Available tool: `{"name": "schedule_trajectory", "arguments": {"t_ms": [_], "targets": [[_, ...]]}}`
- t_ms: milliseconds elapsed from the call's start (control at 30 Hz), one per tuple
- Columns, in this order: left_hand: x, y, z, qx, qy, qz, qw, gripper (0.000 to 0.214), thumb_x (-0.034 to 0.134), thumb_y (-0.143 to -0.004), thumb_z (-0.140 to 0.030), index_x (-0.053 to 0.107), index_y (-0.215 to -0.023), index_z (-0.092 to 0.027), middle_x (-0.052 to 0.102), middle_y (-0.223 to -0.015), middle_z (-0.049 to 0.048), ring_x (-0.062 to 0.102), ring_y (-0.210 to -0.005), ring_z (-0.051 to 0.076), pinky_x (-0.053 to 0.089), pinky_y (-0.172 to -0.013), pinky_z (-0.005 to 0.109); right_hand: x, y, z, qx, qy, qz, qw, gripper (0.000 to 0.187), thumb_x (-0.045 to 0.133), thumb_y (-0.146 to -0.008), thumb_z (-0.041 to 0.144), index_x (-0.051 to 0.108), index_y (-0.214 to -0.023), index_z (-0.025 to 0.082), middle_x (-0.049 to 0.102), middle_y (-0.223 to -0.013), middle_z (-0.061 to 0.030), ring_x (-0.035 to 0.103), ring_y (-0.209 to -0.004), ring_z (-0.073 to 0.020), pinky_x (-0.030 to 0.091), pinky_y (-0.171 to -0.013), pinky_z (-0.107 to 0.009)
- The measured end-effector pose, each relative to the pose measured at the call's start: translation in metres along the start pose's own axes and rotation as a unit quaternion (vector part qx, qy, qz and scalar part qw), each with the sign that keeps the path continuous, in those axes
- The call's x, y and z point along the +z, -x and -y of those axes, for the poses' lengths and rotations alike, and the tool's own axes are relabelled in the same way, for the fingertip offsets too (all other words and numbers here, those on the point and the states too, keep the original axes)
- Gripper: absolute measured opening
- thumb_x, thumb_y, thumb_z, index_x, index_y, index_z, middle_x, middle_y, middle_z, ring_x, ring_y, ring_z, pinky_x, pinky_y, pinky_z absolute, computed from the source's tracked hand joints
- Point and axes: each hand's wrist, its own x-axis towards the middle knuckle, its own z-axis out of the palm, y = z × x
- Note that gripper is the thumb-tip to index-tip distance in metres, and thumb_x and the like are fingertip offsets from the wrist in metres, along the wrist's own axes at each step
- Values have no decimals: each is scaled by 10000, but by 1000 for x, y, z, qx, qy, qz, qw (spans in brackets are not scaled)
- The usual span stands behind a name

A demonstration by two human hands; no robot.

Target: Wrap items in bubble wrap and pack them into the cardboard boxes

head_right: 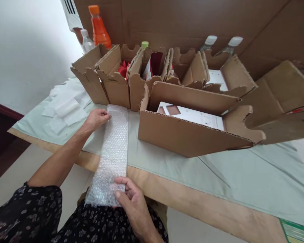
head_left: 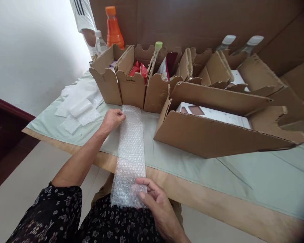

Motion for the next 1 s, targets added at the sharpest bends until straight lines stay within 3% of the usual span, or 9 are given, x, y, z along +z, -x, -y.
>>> {"name": "schedule_trajectory", "arguments": {"t_ms": [67, 200, 267, 367, 500, 667, 767, 900, 1000], "targets": [[0, 2, -2, 4, -26, -7, 1000, 28, 698, -669, -171, 676, -685, -176, 482, -511, -58, 450, -578, 143, 334, -598, 262, 1, 1, -2, 0, -5, 18, 1000, 531, 806, -820, 595, 728, -1206, 240, 683, -925, -39, 612, -818, -175, 569, -764, -333], [-26, 48, 10, 91, -18, 19, 996, 442, 735, -748, -294, 730, -1179, -194, 697, -803, 5, 625, -801, 201, 486, -824, 316, 3, 6, 7, 0, -37, 53, 998, 544, 825, -811, 536, 716, -1267, 260, 740, -1074, -71, 671, -909, -202, 571, -816, -355], [-46, 88, 20, 158, 47, 123, 979, 484, 729, -812, -455, 734, -1238, -224, 760, -1106, 88, 679, -1054, 263, 501, -1000, 393, 3, 5, 16, -2, -58, 58, 997, 552, 800, -821, 551, 711, -1271, 243, 758, -1068, -85, 686, -832, -199, 573, -823, -380], [-65, 143, 34, 146, 177, 293, 928, 779, 687, -807, -725, 633, -1433, -264, 705, -1361, 148, 626, -1301, 355, 479, -1113, 501, 6, -7, 29, -20, -87, 57, 994, 567, 672, -891, 615, 683, -1300, 223, 772, -1145, -143, 736, -899, -258, 585, -835, -430], [-47, 172, 43, 61, 103, 167, 979, 652, 735, -868, -483, 592, -1458, -243, 757, -1101, 99, 709, -1004, 255, 564, -908, 381, 11, -30, 40, -55, -96, 52, 992, 574, 577, -951, 595, 582, -1402, 241, 691, -1391, -184, 680, -1244, -326, 616, -824, -430], [-15, 157, 43, 61, -18, 70, 996, 577, 605, -875, -309, 596, -1429, -152, 673, -787, -8, 592, -659, 160, 503, -706, 298, 6, -27, 44, -126, 56, -53, 989, 643, 585, -1019, 441, 364, -1602, 285, 761, -1227, -123, 757, -957, -229, 625, -754, -378], [-12, 151, 44, 70, -93, 61, 991, 637, 594, -860, -262, 547, -1485, -148, 675, -770, -12, 606, -676, 177, 486, -700, 306, -1, -22, 46, -278, 317, -88, 902, 402, 597, -1018, 287, 602, -1420, 283, 777, -1152, -90, 740, -1001, -229, 619, -867, -421], [-13, 151, 47, 105, -137, 52, 984, 597, 609, -875, -241, 562, -1468, -187, 670, -768, -18, 615, -676, 178, 505, -708, 306, -4, -39, 47, -406, 607, -43, 682, 384, 617, -953, 151, 677, -1326, 220, 656, -1448, -157, 575, -1380, -345, 541, -1035, -546], [-18, 158, 48, 160, -124, 22, 979, 553, 655, -902, -287, 579, -1445, -219, 711, -910, 24, 669, -817, 206, 562, -808, 342, -5, -55, 48, -414, 674, -13, 612, 345, 549, -968, 74, 713, -1239, 210, 668, -1442, -148, 574, -1395, -336, 537, -1003, -521]]}}
